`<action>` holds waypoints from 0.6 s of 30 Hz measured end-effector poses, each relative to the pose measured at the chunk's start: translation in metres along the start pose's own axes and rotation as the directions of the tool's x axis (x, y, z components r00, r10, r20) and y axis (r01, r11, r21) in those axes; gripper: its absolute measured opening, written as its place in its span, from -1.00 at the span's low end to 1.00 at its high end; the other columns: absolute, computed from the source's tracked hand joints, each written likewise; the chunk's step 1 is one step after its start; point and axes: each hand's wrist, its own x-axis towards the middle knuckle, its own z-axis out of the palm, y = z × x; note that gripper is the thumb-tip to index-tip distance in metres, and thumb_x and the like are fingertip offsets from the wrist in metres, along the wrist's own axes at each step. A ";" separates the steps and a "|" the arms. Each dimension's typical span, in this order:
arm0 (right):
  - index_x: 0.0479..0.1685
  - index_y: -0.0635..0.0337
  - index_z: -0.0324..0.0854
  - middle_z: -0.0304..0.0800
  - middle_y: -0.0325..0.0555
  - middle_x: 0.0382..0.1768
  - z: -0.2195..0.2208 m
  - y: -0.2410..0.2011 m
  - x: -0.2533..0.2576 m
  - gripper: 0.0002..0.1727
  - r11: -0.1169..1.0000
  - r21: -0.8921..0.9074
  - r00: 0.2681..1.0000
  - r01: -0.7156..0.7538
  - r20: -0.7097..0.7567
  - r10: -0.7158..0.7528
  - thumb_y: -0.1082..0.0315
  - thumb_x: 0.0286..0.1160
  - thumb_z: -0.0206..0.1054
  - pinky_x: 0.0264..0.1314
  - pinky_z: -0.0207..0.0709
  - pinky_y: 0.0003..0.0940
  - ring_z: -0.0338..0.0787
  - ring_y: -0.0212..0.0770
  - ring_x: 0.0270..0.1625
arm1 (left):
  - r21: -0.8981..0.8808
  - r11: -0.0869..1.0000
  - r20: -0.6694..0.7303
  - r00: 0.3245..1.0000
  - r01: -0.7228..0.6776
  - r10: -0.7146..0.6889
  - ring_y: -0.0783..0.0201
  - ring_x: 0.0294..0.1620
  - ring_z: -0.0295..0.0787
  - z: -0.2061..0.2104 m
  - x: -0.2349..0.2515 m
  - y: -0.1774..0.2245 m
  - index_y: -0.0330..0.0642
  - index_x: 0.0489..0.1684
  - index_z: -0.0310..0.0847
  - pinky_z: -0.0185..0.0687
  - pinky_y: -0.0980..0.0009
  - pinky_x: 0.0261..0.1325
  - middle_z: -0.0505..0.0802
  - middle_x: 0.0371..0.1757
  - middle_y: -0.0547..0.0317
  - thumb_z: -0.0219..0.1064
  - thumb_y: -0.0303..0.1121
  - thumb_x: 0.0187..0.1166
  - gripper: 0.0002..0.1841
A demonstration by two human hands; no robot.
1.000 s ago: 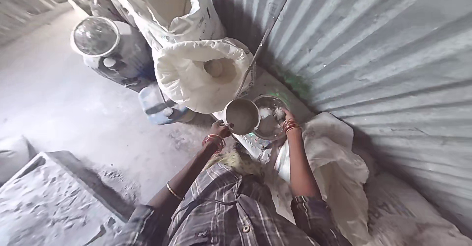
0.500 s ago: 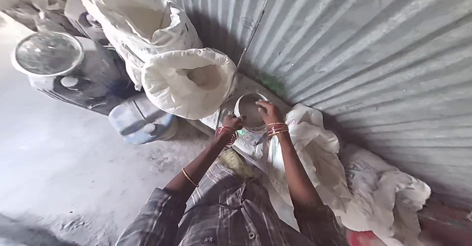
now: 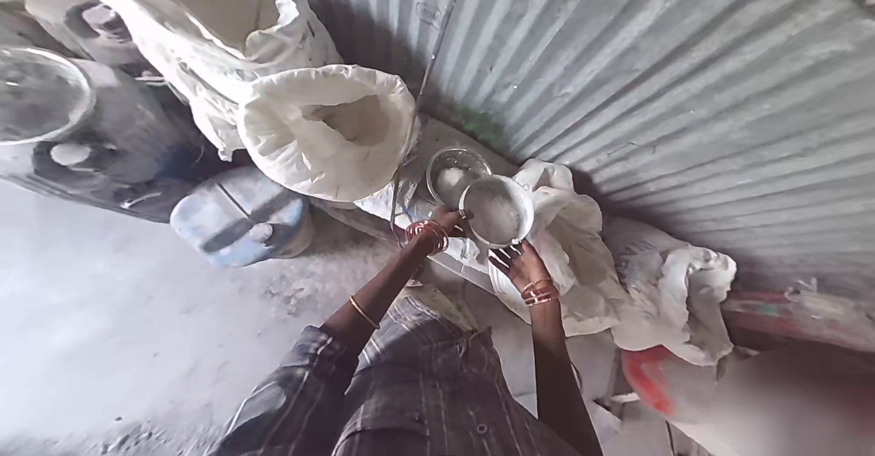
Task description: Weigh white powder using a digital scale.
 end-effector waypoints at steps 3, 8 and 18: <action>0.78 0.24 -0.08 0.44 0.23 0.49 -0.034 0.015 -0.019 -0.28 0.995 0.082 0.999 0.049 0.008 -0.050 -0.10 0.91 -0.55 0.15 0.68 -0.12 0.72 0.01 0.26 | 0.059 0.998 0.092 0.995 0.032 -0.037 0.26 -0.23 0.69 0.029 -0.001 -0.019 -0.50 0.31 0.48 0.67 0.35 -0.07 0.72 -0.04 -0.13 0.10 -0.44 0.82 -0.70; 0.58 0.33 0.10 0.60 0.03 0.11 -0.097 0.061 -0.042 -0.49 0.970 0.141 0.972 0.199 -0.150 -0.178 0.17 0.90 -0.39 -0.01 0.71 -0.27 0.76 -0.22 0.00 | 0.278 0.959 0.250 0.959 0.058 -0.131 0.18 -0.01 0.73 0.082 -0.008 -0.055 -0.45 0.51 0.42 0.65 0.30 0.12 0.74 0.21 -0.26 0.18 -0.50 0.76 -0.61; 0.77 0.27 -0.04 0.39 0.25 0.50 -0.248 0.011 -0.067 -0.39 0.700 0.488 0.732 0.522 -0.677 -0.073 0.03 0.96 -0.38 0.30 0.57 -0.14 0.62 -0.01 0.32 | 0.526 0.841 0.400 0.836 0.126 -0.375 -0.12 0.29 0.71 0.171 0.020 -0.104 -0.34 0.67 0.29 0.60 0.03 0.26 0.67 0.42 -0.36 -0.15 -0.40 0.90 -0.56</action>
